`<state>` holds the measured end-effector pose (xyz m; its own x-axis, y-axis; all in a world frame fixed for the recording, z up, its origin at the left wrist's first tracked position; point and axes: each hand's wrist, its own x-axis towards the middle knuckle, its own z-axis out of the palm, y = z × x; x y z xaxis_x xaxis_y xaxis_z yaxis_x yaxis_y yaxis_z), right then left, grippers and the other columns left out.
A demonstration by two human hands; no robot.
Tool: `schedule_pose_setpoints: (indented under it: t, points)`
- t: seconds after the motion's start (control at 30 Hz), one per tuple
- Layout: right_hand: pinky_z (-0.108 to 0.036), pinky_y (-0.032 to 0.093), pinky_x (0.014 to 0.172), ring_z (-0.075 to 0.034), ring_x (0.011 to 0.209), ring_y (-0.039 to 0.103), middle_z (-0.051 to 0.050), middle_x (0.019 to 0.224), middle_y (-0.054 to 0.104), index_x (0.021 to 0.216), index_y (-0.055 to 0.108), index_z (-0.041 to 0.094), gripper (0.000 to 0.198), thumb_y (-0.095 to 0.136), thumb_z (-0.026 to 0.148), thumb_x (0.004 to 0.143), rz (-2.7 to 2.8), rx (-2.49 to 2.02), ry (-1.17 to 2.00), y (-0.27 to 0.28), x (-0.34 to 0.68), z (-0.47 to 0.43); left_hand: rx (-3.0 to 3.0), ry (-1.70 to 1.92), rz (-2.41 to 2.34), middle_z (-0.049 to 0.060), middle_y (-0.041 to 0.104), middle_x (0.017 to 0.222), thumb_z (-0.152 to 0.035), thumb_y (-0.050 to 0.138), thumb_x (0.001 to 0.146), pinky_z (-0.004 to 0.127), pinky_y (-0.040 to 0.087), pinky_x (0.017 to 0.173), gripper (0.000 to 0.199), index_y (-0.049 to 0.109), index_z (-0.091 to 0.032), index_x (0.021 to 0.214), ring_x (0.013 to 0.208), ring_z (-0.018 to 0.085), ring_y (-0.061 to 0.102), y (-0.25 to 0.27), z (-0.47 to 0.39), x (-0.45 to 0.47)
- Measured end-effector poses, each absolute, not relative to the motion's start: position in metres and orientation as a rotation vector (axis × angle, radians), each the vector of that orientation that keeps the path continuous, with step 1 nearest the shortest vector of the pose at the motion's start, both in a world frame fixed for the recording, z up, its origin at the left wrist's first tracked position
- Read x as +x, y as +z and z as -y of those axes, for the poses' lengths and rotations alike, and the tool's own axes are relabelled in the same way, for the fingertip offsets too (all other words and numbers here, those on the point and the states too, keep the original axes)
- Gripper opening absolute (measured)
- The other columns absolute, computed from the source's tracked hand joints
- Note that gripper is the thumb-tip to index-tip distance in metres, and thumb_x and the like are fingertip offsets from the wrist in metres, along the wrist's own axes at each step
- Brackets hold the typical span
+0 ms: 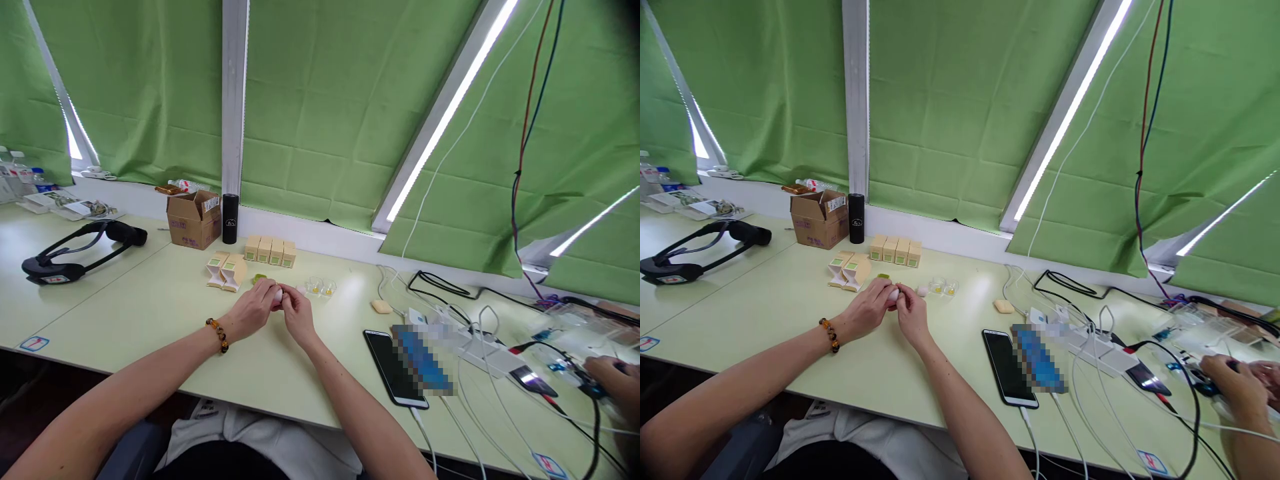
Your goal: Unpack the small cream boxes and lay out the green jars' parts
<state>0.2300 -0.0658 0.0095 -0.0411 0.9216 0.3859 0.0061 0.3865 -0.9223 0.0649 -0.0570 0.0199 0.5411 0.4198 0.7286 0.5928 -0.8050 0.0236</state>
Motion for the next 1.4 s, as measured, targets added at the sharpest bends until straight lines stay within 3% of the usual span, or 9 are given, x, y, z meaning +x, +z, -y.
schedule_pose_setpoints:
  t: [0.17,0.3,0.53,0.67,0.77,0.87,1.0,1.2,1.4]
  points:
    - [-0.042,0.066,0.077,-0.021,0.071,0.074,-0.005,0.099,0.079,0.12,0.073,0.024,0.041,0.06,0.054,0.096,1.417,-0.888,0.979,0.01,0.235,0.064,-2.544,-1.169,0.862,0.017,0.058,0.119,-0.011,0.042,0.103,0.049,0.06,0.091,0.03,0.051,-0.015,0.13,0.11,0.03,0.056,0.021,0.056,0.063]
    - [-0.042,0.063,0.088,-0.022,0.085,0.075,-0.005,0.101,0.078,0.132,0.067,0.025,0.048,0.074,0.047,0.089,1.526,-0.812,0.975,0.012,0.241,0.064,-2.583,-1.333,0.855,0.017,0.056,0.124,-0.013,0.044,0.104,0.05,0.058,0.098,0.032,0.05,-0.017,0.135,0.116,0.029,0.057,0.019,0.052,0.057]
    - [-0.041,0.062,0.084,-0.022,0.085,0.072,-0.005,0.097,0.076,0.122,0.069,0.025,0.045,0.081,0.038,0.081,1.47,-0.853,0.911,0.009,0.245,0.058,-2.603,-1.7,0.912,0.016,0.056,0.125,-0.019,0.046,0.105,0.049,0.056,0.104,0.029,0.053,-0.019,0.133,0.121,0.028,0.058,0.019,0.049,0.057]
    - [-0.044,0.062,0.085,-0.023,0.088,0.073,-0.006,0.103,0.077,0.121,0.067,0.025,0.048,0.083,0.04,0.078,1.357,-0.832,0.966,0.01,0.252,0.052,-2.47,-2.253,1.11,0.015,0.059,0.127,-0.036,0.056,0.105,0.044,0.058,0.098,0.028,0.062,-0.019,0.126,0.119,0.027,0.06,0.027,0.043,0.055]
    - [-0.044,0.062,0.089,-0.023,0.092,0.074,-0.006,0.112,0.075,0.117,0.065,0.026,0.052,0.087,0.038,0.072,1.287,-0.799,1.02,0.012,0.254,0.051,-2.523,-2.896,1.171,0.013,0.066,0.122,-0.044,0.062,0.102,0.044,0.058,0.1,0.033,0.068,-0.018,0.121,0.112,0.025,0.066,0.032,0.034,0.051]
    - [-0.043,0.062,0.088,-0.023,0.095,0.074,-0.005,0.114,0.072,0.112,0.063,0.027,0.052,0.088,0.034,0.067,1.249,-0.781,1.069,0.011,0.252,0.052,-2.427,-3.556,1.063,0.012,0.072,0.116,-0.04,0.067,0.1,0.045,0.058,0.103,0.03,0.071,-0.015,0.116,0.104,0.023,0.072,0.035,0.029,0.048]
    - [-0.036,0.059,0.075,-0.02,0.087,0.069,-0.005,0.116,0.07,0.108,0.062,0.026,0.047,0.083,0.027,0.065,1.363,-0.864,1.088,0.007,0.251,0.054,-2.191,-3.915,1.05,0.012,0.076,0.105,-0.027,0.064,0.101,0.043,0.059,0.103,0.022,0.073,-0.011,0.113,0.095,0.021,0.075,0.036,0.028,0.047]
    - [-0.033,0.052,0.079,-0.019,0.088,0.063,-0.003,0.104,0.073,0.108,0.066,0.025,0.047,0.065,0.009,0.063,1.764,-1.019,0.907,0.005,0.252,0.062,-2.279,-3.745,1.127,0.01,0.076,0.107,-0.034,0.078,0.093,0.041,0.06,0.099,0.029,0.074,-0.014,0.113,0.097,0.021,0.075,0.035,0.027,0.044]
    - [-0.028,0.049,0.075,-0.018,0.086,0.062,-0.001,0.101,0.068,0.108,0.061,0.026,0.051,0.059,0.001,0.063,1.977,-1.118,0.762,0.002,0.254,0.067,-2.457,-2.812,1.385,0.011,0.072,0.121,-0.043,0.087,0.081,0.044,0.058,0.102,0.045,0.074,-0.02,0.117,0.113,0.025,0.069,0.036,0.024,0.044]
